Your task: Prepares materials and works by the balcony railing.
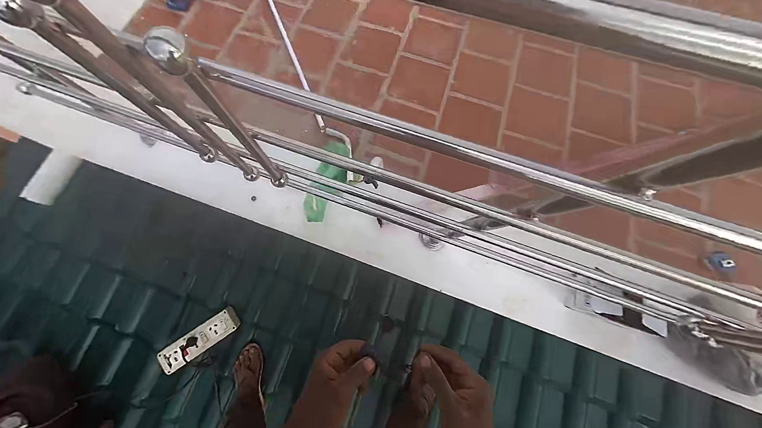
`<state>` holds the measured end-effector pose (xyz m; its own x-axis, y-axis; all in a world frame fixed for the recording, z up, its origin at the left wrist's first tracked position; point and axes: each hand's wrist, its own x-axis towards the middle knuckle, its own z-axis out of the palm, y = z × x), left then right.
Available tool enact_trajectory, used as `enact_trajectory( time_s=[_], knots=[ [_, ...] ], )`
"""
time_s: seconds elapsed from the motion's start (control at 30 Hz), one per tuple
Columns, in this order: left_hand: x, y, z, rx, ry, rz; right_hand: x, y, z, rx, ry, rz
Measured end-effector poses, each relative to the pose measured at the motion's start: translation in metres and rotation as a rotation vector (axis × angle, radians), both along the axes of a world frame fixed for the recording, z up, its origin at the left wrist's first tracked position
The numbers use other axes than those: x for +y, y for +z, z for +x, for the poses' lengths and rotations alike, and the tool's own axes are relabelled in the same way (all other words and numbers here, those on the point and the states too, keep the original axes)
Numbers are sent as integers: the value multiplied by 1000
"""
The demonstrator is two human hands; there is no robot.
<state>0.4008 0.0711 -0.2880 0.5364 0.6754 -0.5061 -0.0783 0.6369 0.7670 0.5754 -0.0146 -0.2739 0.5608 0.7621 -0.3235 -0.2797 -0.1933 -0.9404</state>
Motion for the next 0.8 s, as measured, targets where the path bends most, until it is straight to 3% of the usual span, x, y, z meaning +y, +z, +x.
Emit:
enact_trajectory(
  time_s=[0.2, 0.4, 0.53, 0.67, 0.8],
  knots=[
    [39, -84, -66, 43, 268, -6, 103, -97, -20, -129, 256, -95],
    [95, -149, -114, -16, 312, 135, 195, -165, -53, -351, 466, -149],
    [141, -183, -129, 362, 346, 528, 228, -178, -77, -425, 523, -167],
    [226, -221, -129, 715, 83, 973, 236, -195, -86, -469, 474, -215],
    [314, -241, -110, 983, -418, 1045, 238, -207, -79, -509, 386, -260]
  ],
)
